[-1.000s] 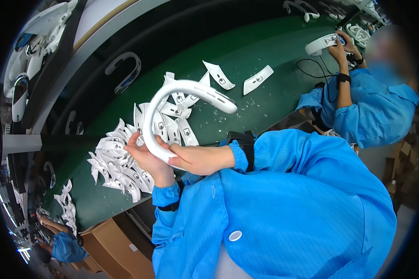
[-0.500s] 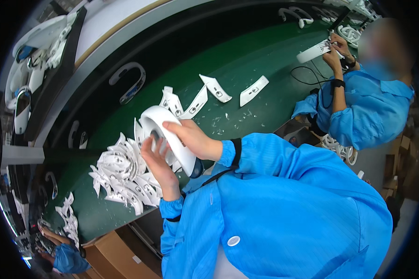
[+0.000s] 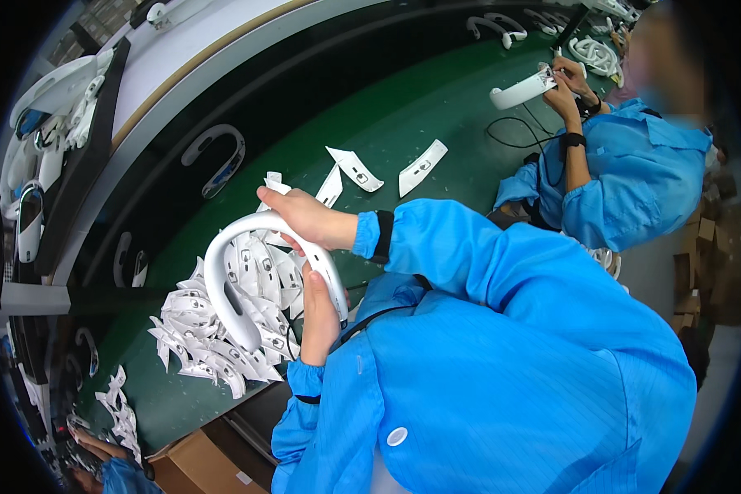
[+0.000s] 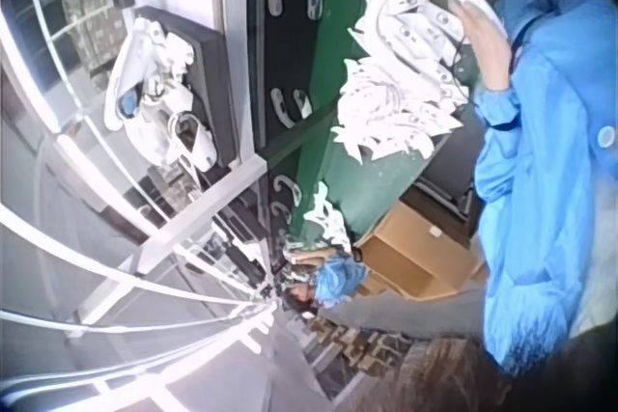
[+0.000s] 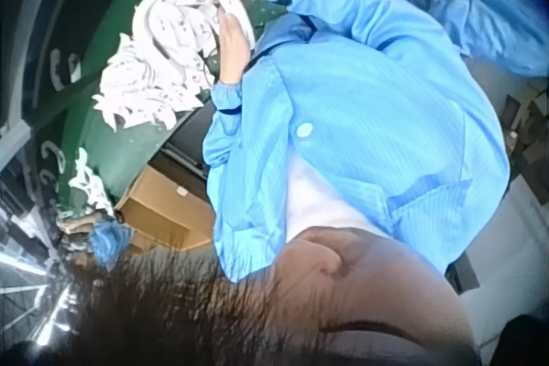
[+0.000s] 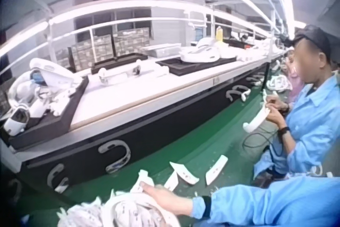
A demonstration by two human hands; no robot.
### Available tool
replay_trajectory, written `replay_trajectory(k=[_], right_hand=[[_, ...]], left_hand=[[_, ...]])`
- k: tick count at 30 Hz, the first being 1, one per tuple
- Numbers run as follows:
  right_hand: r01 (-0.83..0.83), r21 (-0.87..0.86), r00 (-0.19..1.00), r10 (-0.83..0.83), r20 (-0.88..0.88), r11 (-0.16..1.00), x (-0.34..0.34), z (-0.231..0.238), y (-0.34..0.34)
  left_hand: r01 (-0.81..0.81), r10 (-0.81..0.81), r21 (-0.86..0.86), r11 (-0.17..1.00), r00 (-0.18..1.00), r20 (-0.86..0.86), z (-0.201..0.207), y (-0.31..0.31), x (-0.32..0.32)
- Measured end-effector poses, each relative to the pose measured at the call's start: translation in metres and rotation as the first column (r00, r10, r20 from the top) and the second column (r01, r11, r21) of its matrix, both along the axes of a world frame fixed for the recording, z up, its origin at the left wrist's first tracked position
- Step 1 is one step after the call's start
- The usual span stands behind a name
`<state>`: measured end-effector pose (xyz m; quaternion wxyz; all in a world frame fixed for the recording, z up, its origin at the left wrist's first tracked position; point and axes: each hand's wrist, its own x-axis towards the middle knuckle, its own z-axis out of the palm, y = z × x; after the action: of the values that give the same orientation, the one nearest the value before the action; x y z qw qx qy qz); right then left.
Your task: Assembling electronic neck devices on a factory production line.
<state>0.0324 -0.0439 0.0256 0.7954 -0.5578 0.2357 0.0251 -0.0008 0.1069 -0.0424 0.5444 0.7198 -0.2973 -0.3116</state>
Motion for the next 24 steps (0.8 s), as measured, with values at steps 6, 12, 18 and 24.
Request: replay_trajectory(k=[6, 12, 18, 24], right_hand=[[0.105, 0.102, 0.993, -0.109, 0.033, 0.989, -0.007, -0.013, 0.013], [0.122, 0.036, 0.972, -0.127, 0.198, 0.992, -0.027, -0.029, 0.03], [0.279, 0.015, 0.953, -0.278, 0.121, 0.96, -0.019, -0.042, 0.039], [0.325, -0.04, 0.915, -0.304, 0.264, 0.945, -0.029, -0.053, 0.057]], left_hand=[[-0.13, 0.084, -0.071, 0.989, 0.885, -0.457, 0.018, 0.002, -0.002], [-0.221, 0.221, -0.035, 0.975, 0.975, -0.013, 0.001, 0.002, -0.013], [-0.25, 0.245, 0.022, 0.968, 0.922, -0.299, 0.018, 0.0, -0.007], [-0.334, 0.161, -0.191, 0.923, 0.787, -0.596, 0.005, 0.001, 0.011]])
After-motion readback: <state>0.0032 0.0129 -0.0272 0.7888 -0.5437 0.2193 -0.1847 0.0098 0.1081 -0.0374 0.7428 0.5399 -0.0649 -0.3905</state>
